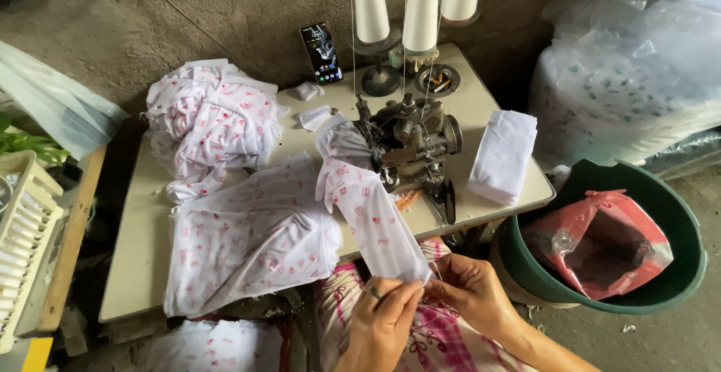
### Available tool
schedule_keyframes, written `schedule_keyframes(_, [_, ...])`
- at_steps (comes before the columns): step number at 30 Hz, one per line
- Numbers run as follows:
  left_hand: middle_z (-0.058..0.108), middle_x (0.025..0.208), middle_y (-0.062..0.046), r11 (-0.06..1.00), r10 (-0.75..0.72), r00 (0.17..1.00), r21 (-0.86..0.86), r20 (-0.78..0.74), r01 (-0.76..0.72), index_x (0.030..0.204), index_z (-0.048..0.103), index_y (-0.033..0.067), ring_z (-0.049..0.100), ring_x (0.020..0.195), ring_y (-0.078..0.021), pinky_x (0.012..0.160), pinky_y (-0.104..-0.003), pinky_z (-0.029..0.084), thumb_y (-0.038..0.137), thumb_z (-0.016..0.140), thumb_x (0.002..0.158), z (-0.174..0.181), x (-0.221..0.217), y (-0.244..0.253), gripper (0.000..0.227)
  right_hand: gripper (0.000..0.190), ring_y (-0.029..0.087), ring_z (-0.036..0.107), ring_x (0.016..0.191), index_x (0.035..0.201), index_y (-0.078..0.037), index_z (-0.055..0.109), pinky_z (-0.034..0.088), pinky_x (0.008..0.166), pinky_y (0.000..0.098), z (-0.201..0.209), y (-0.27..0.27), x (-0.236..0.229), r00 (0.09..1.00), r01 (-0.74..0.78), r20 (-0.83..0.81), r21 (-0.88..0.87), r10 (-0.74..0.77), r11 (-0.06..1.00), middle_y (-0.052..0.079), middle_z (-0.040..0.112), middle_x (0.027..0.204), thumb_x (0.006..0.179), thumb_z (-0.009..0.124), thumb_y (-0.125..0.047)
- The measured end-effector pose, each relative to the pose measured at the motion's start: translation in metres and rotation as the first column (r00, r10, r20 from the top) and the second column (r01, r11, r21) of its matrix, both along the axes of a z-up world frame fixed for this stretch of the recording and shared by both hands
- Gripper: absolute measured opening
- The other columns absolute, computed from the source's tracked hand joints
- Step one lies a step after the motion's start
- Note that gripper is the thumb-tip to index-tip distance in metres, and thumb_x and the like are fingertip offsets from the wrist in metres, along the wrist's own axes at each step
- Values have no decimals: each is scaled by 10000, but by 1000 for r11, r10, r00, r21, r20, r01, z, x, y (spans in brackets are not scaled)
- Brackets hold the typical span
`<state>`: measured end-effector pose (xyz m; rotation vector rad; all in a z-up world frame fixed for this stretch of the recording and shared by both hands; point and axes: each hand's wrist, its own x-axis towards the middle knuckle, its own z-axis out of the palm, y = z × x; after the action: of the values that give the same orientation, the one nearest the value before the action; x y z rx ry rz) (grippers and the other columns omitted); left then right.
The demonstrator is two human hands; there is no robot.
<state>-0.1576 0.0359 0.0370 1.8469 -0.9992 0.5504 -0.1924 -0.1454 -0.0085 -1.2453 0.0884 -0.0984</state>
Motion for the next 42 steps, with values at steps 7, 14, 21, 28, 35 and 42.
schedule_keyframes(7, [585,896,-44,1000,-2,1000,1,-18,2,1082,700,41,604,766,-179,662,-306,568,21,762,874,-8,-3,-4,218,166,113,525,513,761,7,622,432,433,252,5,-2,-11,997,-19,-77,-177,6,984,51,578,611,908,699,9])
schedule_keyframes(14, [519,893,-50,992,-66,998,107,-18,67,1029,673,38,565,751,-200,665,-336,571,-107,732,803,-35,4,2,275,121,196,663,640,849,95,700,585,592,308,20,-1,-7,988,-19,-155,-136,-2,991,136,700,728,887,602,36])
schedule_keyframes(21, [624,910,-88,960,-186,980,201,-68,196,1029,736,-8,628,822,-220,720,-350,615,-6,803,806,-45,16,4,233,170,176,640,529,815,81,696,517,464,272,2,-17,15,961,-235,-191,-199,198,951,127,710,644,885,721,-71])
schedule_keyframes(28, [604,703,-16,920,200,435,16,-878,-391,1122,688,100,361,415,-56,384,-238,288,565,526,849,-54,96,23,563,201,281,781,747,1055,91,683,660,687,354,-35,-46,38,930,-311,-199,30,310,950,216,798,869,877,665,0])
schedule_keyframes(35, [520,611,4,715,-293,243,-381,-925,-586,679,496,158,514,561,-135,528,-294,451,359,798,800,-90,158,10,383,61,293,754,802,900,40,702,661,774,419,-82,-54,49,915,-354,-99,269,392,896,160,753,885,857,707,-3])
schedule_keyframes(42, [480,688,-7,778,140,472,-198,-871,-596,810,552,82,417,642,-136,618,-302,370,305,652,936,-20,126,14,275,137,363,750,841,950,119,704,661,785,454,-104,-46,46,917,-208,-263,322,299,923,257,758,936,822,708,70])
